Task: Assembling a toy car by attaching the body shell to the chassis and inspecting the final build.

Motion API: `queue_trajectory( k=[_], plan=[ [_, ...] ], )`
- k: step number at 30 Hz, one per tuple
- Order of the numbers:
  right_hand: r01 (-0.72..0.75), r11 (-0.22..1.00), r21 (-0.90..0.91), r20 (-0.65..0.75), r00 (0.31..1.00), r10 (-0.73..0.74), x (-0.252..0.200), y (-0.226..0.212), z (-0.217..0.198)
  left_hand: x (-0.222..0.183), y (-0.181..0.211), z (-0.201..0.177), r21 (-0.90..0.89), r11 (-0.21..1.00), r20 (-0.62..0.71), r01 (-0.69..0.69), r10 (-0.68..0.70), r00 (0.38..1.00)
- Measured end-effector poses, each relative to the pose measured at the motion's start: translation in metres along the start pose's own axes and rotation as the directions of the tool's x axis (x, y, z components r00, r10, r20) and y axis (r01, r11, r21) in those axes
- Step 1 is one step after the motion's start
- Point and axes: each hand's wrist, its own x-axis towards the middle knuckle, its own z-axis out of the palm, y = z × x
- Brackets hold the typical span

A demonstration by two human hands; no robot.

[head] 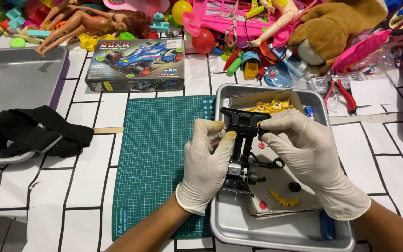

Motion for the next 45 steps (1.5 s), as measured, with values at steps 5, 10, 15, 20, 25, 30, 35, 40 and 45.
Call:
queue_trajectory(
  k=[5,10,15,20,25,30,35,40,45],
  plan=[
    [-0.009,1.0,0.02,0.02,1.0,0.009,-0.001,0.001,-0.003,-0.002,0.005,0.002,-0.027,0.998,0.01,-0.062,0.062,0.998],
    [-0.072,0.991,0.111,0.071,0.995,0.064,0.006,-0.011,-0.015,0.009,0.008,-0.003,-0.106,0.994,0.002,-0.037,0.038,0.999],
    [-0.288,0.718,-0.634,0.259,0.796,0.547,0.008,-0.034,-0.041,0.029,0.006,-0.017,-0.37,0.922,-0.06,0.113,-0.146,0.988],
    [0.08,0.414,-0.907,0.396,0.501,0.769,-0.031,-0.008,-0.049,0.029,0.016,-0.023,-0.362,0.922,-0.078,0.138,-0.178,0.981],
    [0.226,0.364,-0.904,0.427,0.55,0.717,-0.039,0.006,-0.055,0.03,0.022,-0.024,-0.413,0.9,-0.064,0.139,-0.18,0.982],
    [-0.179,0.825,-0.535,0.28,0.885,0.373,-0.021,-0.034,-0.05,0.034,0.025,-0.031,-0.476,0.864,-0.08,0.165,-0.23,0.97],
    [-0.298,0.952,-0.07,0.446,0.844,0.297,-0.016,-0.057,-0.014,0.035,0.035,-0.038,-0.63,0.756,-0.082,0.175,-0.289,0.954],
    [-0.519,0.854,-0.032,0.208,0.833,0.514,-0.007,-0.057,0.001,0.037,0.009,-0.022,-0.66,0.734,-0.06,0.161,-0.265,0.962],
    [-0.325,0.945,0.046,-0.008,0.945,0.326,0.002,-0.045,-0.023,0.029,0.039,-0.036,-0.645,0.733,0.162,0.214,-0.142,0.976]
  ],
)
